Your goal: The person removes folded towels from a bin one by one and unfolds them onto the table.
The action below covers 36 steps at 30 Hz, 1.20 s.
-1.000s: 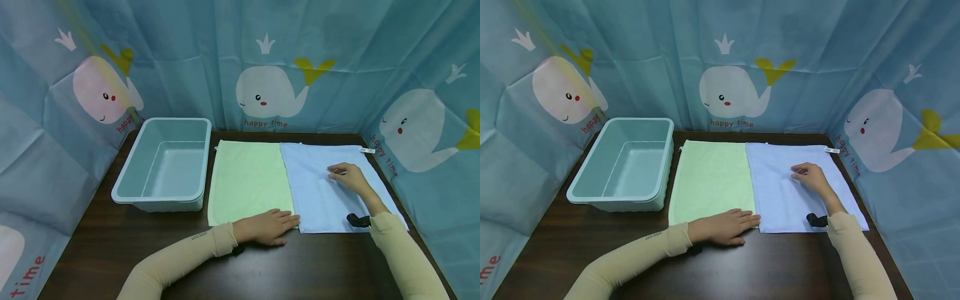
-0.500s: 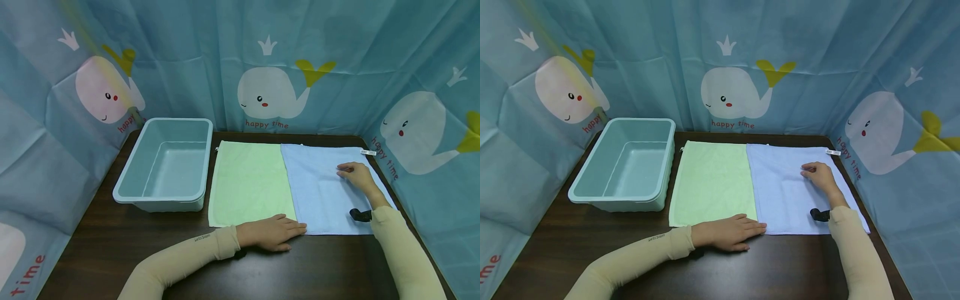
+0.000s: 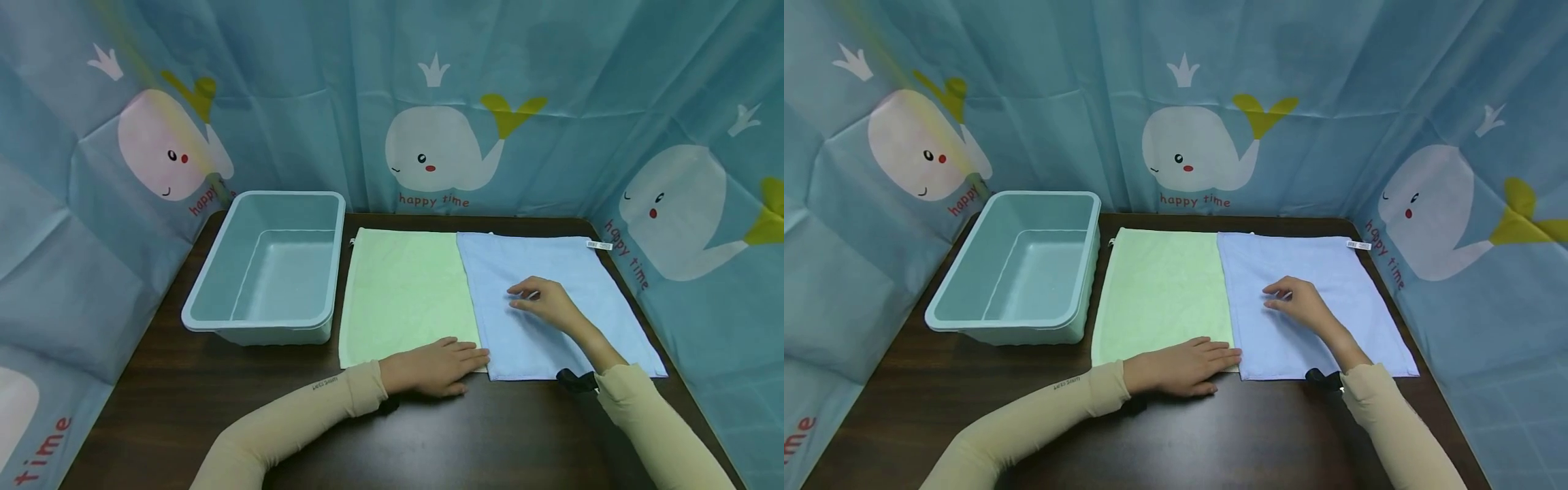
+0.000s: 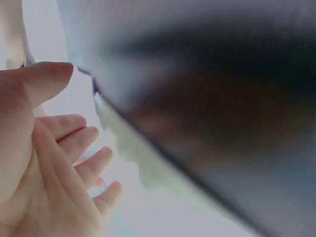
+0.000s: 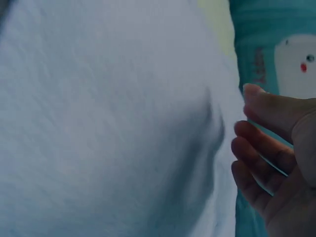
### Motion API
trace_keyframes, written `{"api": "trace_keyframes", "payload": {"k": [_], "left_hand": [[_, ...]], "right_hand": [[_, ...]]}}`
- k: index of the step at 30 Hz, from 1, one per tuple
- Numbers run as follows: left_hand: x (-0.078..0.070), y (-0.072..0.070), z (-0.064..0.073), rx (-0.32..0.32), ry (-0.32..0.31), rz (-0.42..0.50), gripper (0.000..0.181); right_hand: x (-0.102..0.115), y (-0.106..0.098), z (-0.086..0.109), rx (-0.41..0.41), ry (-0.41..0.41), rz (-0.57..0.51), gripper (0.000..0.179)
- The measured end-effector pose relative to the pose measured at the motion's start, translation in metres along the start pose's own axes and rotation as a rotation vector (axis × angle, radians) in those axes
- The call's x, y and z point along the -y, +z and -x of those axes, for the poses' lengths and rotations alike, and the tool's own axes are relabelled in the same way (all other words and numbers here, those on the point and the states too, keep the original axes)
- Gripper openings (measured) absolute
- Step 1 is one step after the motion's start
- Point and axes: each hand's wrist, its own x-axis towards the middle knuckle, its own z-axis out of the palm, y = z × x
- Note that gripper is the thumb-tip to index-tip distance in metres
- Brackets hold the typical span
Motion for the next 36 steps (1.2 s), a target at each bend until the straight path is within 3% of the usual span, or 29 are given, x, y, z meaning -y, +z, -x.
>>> {"api": "trace_keyframes", "payload": {"k": [5,9,14,19,22,26,31,36], "left_hand": [[0.012,-0.016,0.000,-0.029,-0.069,0.014,0.064],[0.021,-0.027,-0.003,-0.043,-0.097,0.030,0.064],[0.038,-0.044,-0.023,-0.063,-0.165,0.079,0.063],[0.075,-0.058,-0.048,-0.111,-0.240,0.155,0.060],[0.102,-0.058,-0.061,-0.124,-0.287,0.215,0.059],[0.129,-0.050,-0.075,-0.123,-0.360,0.314,0.059],[0.148,-0.038,-0.081,-0.128,-0.412,0.335,0.059],[0.158,-0.034,-0.082,-0.138,-0.433,0.292,0.058]], "right_hand": [[0.019,0.007,0.021,0.094,-0.038,-0.014,0.023],[0.027,0.013,0.034,0.119,-0.068,-0.045,0.021],[0.032,0.021,0.053,0.148,-0.139,-0.092,0.018],[0.038,0.033,0.067,0.186,-0.286,-0.110,0.026],[0.042,0.040,0.072,0.180,-0.352,-0.052,0.033],[0.046,0.044,0.077,0.152,-0.377,0.086,0.039],[0.044,0.048,0.080,0.125,-0.399,0.160,0.035],[0.039,0.047,0.081,0.124,-0.391,0.129,0.032]]}}
